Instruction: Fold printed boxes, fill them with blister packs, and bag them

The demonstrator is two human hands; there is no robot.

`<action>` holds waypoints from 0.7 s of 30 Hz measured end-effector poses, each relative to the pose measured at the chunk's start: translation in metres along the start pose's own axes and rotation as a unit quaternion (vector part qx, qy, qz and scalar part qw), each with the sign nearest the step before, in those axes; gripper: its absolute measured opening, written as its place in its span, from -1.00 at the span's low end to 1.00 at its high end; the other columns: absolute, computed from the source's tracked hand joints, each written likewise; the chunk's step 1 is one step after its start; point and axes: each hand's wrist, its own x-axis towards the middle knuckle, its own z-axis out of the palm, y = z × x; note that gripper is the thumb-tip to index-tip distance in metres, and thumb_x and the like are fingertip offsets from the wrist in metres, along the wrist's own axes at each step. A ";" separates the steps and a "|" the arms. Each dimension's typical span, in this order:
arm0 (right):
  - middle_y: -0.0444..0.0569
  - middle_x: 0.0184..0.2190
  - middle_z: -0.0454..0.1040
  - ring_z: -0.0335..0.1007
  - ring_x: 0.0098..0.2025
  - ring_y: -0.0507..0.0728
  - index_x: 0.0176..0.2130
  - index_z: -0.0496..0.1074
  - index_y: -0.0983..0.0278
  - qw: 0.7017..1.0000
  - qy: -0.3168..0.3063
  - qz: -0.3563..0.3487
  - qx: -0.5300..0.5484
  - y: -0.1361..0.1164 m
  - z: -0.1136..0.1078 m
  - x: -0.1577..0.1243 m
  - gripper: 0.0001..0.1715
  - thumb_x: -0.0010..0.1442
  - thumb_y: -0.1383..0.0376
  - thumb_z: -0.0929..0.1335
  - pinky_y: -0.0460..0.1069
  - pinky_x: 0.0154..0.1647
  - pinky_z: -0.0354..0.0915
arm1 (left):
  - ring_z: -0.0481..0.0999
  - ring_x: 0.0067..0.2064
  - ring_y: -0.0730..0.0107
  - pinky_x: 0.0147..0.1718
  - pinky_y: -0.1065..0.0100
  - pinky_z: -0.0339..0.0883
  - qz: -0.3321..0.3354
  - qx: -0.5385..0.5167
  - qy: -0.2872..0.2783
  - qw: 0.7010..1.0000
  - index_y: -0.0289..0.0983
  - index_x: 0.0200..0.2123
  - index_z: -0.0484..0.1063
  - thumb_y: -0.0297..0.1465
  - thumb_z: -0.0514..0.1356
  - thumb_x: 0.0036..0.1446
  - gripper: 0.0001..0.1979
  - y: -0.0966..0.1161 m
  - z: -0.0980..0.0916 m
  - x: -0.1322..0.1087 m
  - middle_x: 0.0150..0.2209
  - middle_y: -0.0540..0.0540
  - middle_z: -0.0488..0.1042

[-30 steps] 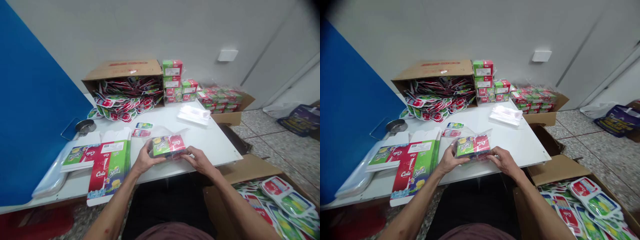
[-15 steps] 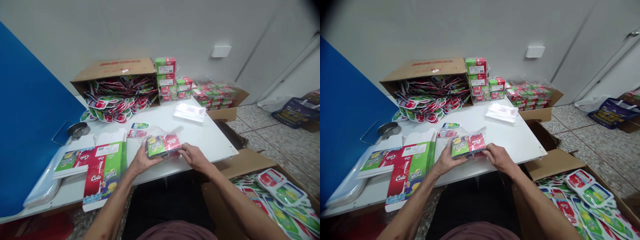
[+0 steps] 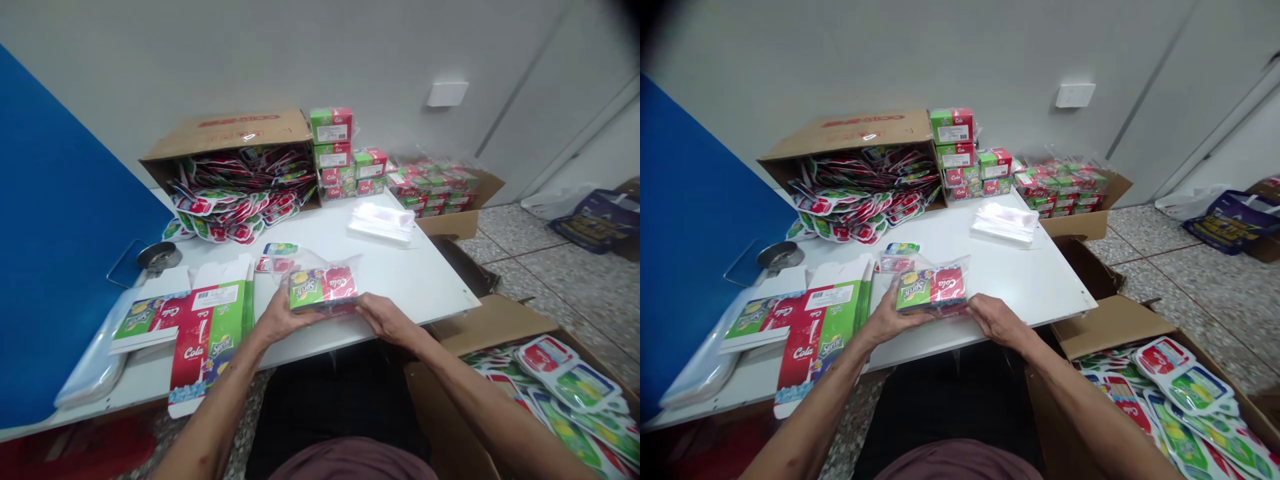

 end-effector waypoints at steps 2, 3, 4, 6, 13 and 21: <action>-0.02 -0.24 0.45 0.37 -0.24 0.12 -0.13 0.32 0.17 0.999 0.003 0.020 0.039 0.001 0.003 -0.003 -0.86 0.46 0.23 0.21 0.00 -0.18 0.28 | 0.51 0.16 -0.06 0.19 -0.07 0.37 0.006 0.000 -0.001 1.000 -0.24 0.41 -0.12 -0.20 0.53 -0.14 0.19 -0.001 0.001 -0.001 0.15 -0.26 0.47; -0.01 -0.20 0.46 0.40 -0.19 0.13 -0.07 0.33 0.16 0.997 0.012 0.039 0.059 0.001 0.004 -0.004 -0.88 0.44 0.19 0.26 0.01 -0.15 0.30 | 0.52 0.16 -0.06 0.19 -0.07 0.38 0.010 0.000 -0.002 1.000 -0.24 0.42 -0.14 -0.21 0.52 -0.13 0.20 -0.001 0.001 -0.001 0.15 -0.26 0.47; -0.01 -0.16 0.48 0.42 -0.16 0.14 -0.03 0.32 0.16 0.995 0.023 0.062 0.074 0.000 0.005 -0.004 -0.82 0.41 0.16 0.31 0.01 -0.12 0.31 | 0.52 0.15 -0.05 0.18 -0.07 0.38 0.013 -0.001 -0.002 1.000 -0.23 0.42 -0.15 -0.21 0.52 -0.12 0.20 -0.002 0.002 -0.001 0.14 -0.25 0.48; -0.02 -0.17 0.49 0.43 -0.17 0.14 -0.03 0.34 0.16 0.991 0.038 0.096 0.084 -0.001 0.009 -0.002 -0.77 0.37 0.12 0.35 0.01 -0.14 0.32 | 0.51 0.16 -0.06 0.18 -0.08 0.39 0.014 0.001 0.004 1.000 -0.23 0.43 -0.16 -0.21 0.52 -0.12 0.22 -0.001 0.003 -0.002 0.16 -0.25 0.47; -0.03 -0.26 0.48 0.40 -0.27 0.11 -0.15 0.40 0.18 0.998 -0.032 0.049 0.029 -0.001 -0.001 -0.001 -0.77 0.45 0.17 0.22 0.02 -0.17 0.30 | 0.49 0.18 -0.07 0.20 -0.07 0.37 0.004 0.010 0.014 1.000 -0.25 0.42 -0.06 -0.19 0.53 -0.16 0.19 0.006 0.001 -0.001 0.19 -0.27 0.43; 0.04 -0.23 0.54 0.51 -0.31 0.14 -0.01 0.34 0.23 0.875 0.072 0.381 0.291 -0.011 0.000 0.022 -0.38 0.34 -0.21 0.19 -0.06 -0.51 0.32 | 0.59 0.06 -0.06 0.07 -0.08 0.50 -0.023 0.016 0.015 0.999 -0.18 0.37 0.05 -0.19 0.55 -0.21 0.13 -0.012 -0.010 0.003 0.07 -0.17 0.53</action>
